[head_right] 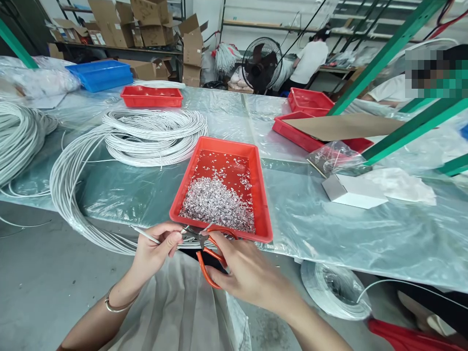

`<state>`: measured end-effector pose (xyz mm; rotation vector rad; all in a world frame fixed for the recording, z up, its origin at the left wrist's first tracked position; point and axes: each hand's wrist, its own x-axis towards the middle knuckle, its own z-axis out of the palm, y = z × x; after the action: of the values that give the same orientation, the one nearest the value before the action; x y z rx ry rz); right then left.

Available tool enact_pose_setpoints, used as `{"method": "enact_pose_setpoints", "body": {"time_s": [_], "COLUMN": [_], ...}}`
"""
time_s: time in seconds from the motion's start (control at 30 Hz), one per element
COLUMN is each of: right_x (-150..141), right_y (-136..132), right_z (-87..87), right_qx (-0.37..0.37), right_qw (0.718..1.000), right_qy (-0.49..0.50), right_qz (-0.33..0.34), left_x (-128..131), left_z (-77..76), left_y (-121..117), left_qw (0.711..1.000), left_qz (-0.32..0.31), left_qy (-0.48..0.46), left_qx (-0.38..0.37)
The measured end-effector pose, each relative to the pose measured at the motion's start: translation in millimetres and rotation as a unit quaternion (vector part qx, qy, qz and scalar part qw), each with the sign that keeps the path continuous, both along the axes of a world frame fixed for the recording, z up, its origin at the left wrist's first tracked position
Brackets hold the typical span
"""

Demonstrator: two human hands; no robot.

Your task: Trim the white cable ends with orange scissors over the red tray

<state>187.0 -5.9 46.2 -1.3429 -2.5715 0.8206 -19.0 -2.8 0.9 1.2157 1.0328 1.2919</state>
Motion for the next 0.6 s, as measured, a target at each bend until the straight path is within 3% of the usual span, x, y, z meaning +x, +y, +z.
{"method": "enact_pose_setpoints", "body": {"time_s": [0.2, 0.4, 0.6], "right_x": [1, 6, 11], "right_y": [1, 0, 2], "right_z": [-1.4, -3.1, 1.2], "right_qx": [-0.035, 0.002, -0.002], "right_qw": [0.996, 0.994, 0.999], "right_qy": [0.074, 0.098, 0.039], "right_qz": [0.038, 0.039, 0.029], "left_x": [1, 0, -2], "left_z": [-1.0, -0.1, 0.1], "left_y": [0, -2, -1], "left_qw": [1.000, 0.999, 0.988], "left_qz": [-0.011, -0.007, -0.131], "left_qy": [0.012, 0.041, -0.015], "left_qx": [0.010, 0.022, -0.081]}}
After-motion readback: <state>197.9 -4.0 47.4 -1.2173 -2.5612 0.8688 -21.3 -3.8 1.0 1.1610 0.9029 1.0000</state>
